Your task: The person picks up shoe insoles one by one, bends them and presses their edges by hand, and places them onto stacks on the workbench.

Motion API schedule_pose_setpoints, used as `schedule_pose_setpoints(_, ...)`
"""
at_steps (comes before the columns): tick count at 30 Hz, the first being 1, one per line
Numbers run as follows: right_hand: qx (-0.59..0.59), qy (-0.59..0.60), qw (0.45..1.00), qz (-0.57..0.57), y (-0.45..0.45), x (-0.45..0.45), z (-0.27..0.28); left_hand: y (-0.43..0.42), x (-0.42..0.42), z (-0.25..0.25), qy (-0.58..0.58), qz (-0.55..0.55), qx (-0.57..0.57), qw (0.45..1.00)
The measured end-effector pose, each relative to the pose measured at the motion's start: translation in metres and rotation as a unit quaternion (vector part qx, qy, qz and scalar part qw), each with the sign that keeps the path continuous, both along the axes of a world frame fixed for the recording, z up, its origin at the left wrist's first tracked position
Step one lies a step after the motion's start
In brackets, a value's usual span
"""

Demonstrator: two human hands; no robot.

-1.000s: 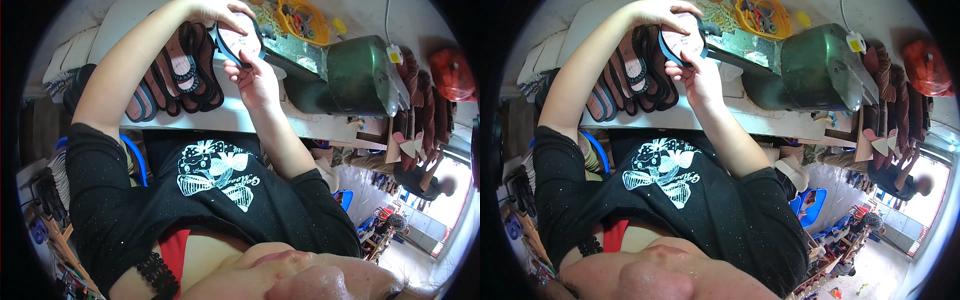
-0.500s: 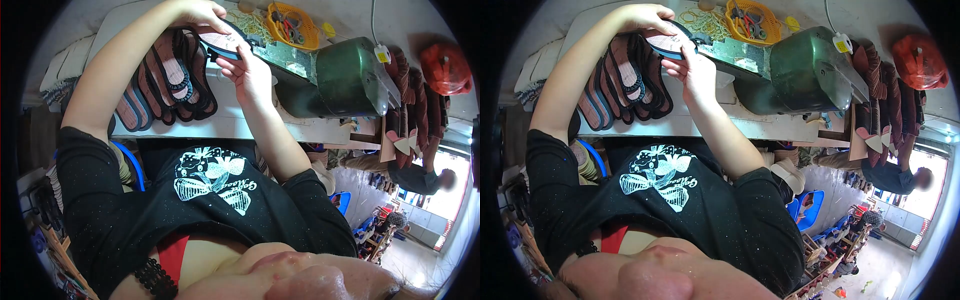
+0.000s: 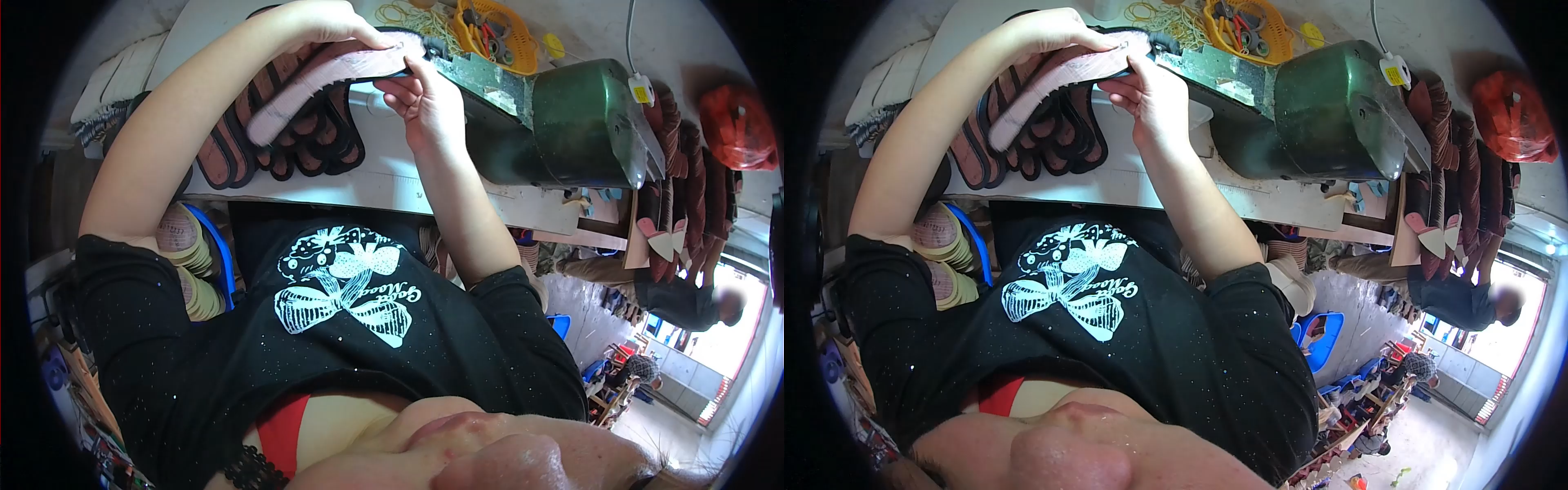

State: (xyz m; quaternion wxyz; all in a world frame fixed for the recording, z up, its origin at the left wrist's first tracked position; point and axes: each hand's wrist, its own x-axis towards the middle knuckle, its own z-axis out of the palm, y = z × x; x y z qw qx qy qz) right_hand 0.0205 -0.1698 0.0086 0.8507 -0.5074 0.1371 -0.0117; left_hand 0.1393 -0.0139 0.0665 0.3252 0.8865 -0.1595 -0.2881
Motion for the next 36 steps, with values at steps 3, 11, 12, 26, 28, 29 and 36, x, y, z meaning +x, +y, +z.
schedule_pose_setpoints(3,-0.034,0.015,0.999,0.018,-0.004,-0.010,0.007,-0.004,-0.015,-0.006,0.077,-0.007,-0.025,0.997)
schedule_pose_setpoints(11,-0.138,0.001,0.981,0.135,-0.004,-0.034,0.006,-0.002,-0.038,-0.002,0.120,-0.001,-0.088,0.989)
schedule_pose_setpoints(12,-0.153,-0.002,0.978,0.139,-0.009,-0.031,0.000,0.000,-0.038,-0.003,0.116,-0.013,-0.094,0.989)
schedule_pose_setpoints(26,-0.130,0.074,0.970,0.190,-0.054,-0.066,-0.001,-0.014,-0.022,0.000,0.045,0.107,-0.056,0.992)
schedule_pose_setpoints(28,-0.148,0.071,0.978,0.130,-0.048,-0.064,-0.001,-0.015,-0.010,-0.005,0.076,0.101,-0.074,0.989)
schedule_pose_setpoints(29,-0.155,0.057,0.977,0.135,-0.049,-0.059,-0.005,-0.015,-0.005,-0.008,0.102,0.107,-0.092,0.985)
schedule_pose_setpoints(36,-0.089,0.024,0.993,0.070,-0.016,-0.021,0.012,0.006,0.046,-0.011,0.007,0.023,-0.085,0.996)
